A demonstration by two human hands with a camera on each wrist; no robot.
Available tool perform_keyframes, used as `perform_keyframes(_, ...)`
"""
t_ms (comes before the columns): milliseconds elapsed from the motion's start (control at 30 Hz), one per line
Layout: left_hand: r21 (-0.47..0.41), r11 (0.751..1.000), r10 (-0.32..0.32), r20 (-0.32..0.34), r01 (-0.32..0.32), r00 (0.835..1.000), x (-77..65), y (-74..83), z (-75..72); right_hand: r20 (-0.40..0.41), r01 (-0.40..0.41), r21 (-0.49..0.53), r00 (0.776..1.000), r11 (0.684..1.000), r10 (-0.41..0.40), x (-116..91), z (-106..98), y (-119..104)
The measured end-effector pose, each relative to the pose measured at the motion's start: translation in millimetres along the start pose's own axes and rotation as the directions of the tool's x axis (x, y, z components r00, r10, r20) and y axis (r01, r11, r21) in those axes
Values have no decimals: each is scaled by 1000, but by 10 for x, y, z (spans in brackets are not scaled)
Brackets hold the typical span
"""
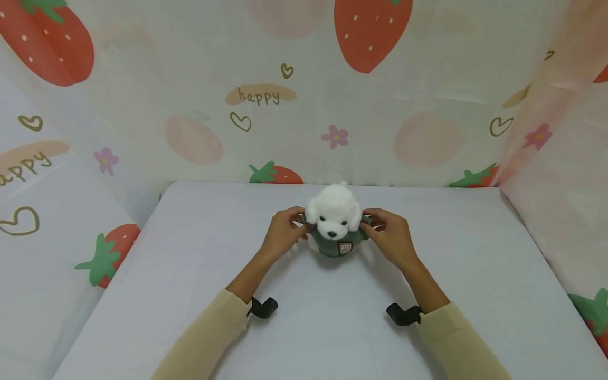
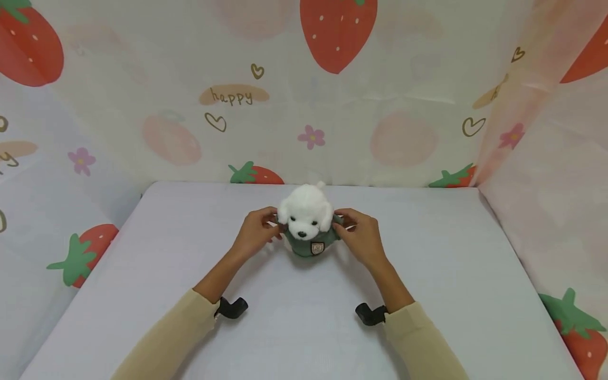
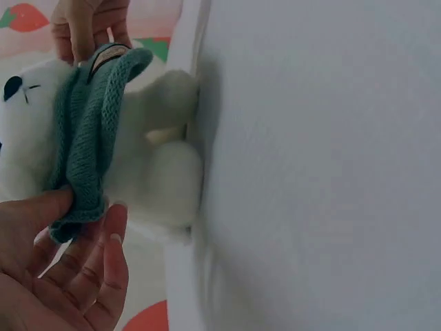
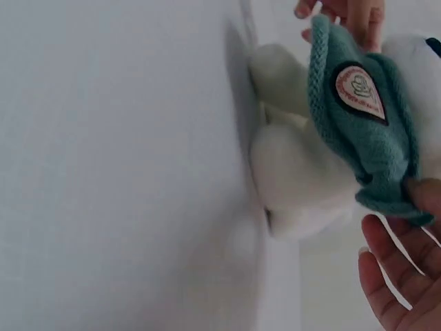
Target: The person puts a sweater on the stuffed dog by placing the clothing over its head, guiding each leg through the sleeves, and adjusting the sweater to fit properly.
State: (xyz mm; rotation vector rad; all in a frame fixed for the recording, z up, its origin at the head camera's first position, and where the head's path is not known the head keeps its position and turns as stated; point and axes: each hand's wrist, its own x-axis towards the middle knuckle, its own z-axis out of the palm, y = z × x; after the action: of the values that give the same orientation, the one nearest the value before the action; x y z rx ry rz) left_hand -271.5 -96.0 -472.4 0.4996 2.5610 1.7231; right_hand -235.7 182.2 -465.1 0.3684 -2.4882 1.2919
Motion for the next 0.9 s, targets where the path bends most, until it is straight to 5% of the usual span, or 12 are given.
perform_keyframes(133,99,995,26,-102,-16,994,87,-12,-20,-98,30,-53,995,998,-35,39,61,0)
perform_keyframes(267,197,979,-11,-155,42,988,141,-78,-26,-132,-33,-133,991,991,16,39,123,49)
perform_keyframes(400,76,989,-128,-12,129,992,134,-139,25,-48,-163,-69,986,984,160,19,186,92)
perform_keyframes(567,-117,948,-270,187,294,945,65,-134,70,163,-375,156,922,914,351,-23,249,111)
perform_keyframes(700,-134,957,-232,173,257,957,63,-144,78,223,-433,248,896,866,384,-23,256,101)
perform_keyframes(900,-141,976,-149,112,164,983,56,-94,65,218,-420,326,905,847,366,-1,170,28)
